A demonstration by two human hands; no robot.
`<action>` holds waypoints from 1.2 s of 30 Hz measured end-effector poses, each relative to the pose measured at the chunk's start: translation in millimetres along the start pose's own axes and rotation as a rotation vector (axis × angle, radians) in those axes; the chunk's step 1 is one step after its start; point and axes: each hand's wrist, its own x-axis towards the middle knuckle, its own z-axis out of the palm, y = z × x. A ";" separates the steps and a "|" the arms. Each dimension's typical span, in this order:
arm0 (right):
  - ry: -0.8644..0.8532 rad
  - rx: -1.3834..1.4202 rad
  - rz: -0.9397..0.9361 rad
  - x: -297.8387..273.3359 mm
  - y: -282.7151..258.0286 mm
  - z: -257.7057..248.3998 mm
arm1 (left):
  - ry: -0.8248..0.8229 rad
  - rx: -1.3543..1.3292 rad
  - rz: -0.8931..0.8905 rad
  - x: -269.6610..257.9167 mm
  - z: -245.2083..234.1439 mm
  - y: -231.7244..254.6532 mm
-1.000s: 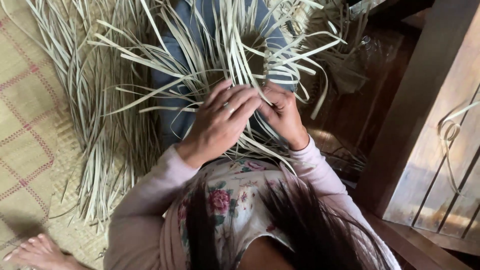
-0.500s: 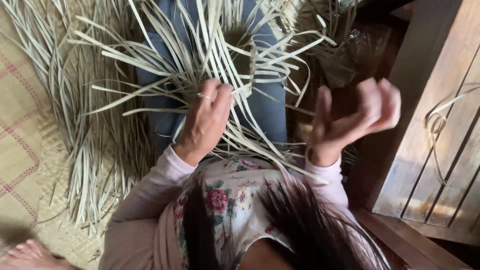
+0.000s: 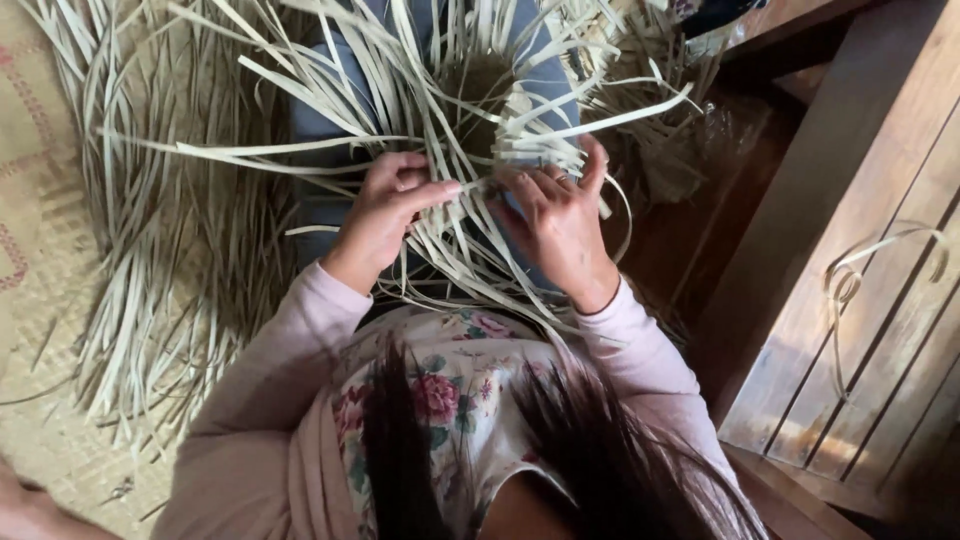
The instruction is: Weaving thin strips of dried plant material into a basket or hat-like structure.
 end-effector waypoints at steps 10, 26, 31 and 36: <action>-0.057 -0.303 -0.207 12.5 -5.7 -13.8 | 0.014 0.285 0.028 40.5 16.0 -45.9; -0.106 -0.550 -0.233 57.5 51.7 -55.0 | -0.250 0.728 -0.026 65.1 21.0 7.6; -0.070 -0.622 -0.076 50.4 137.8 -63.7 | -0.311 0.680 -0.068 60.3 22.5 19.7; 0.416 -0.538 0.149 64.4 99.3 -121.2 | -0.326 0.644 0.042 43.8 26.4 43.1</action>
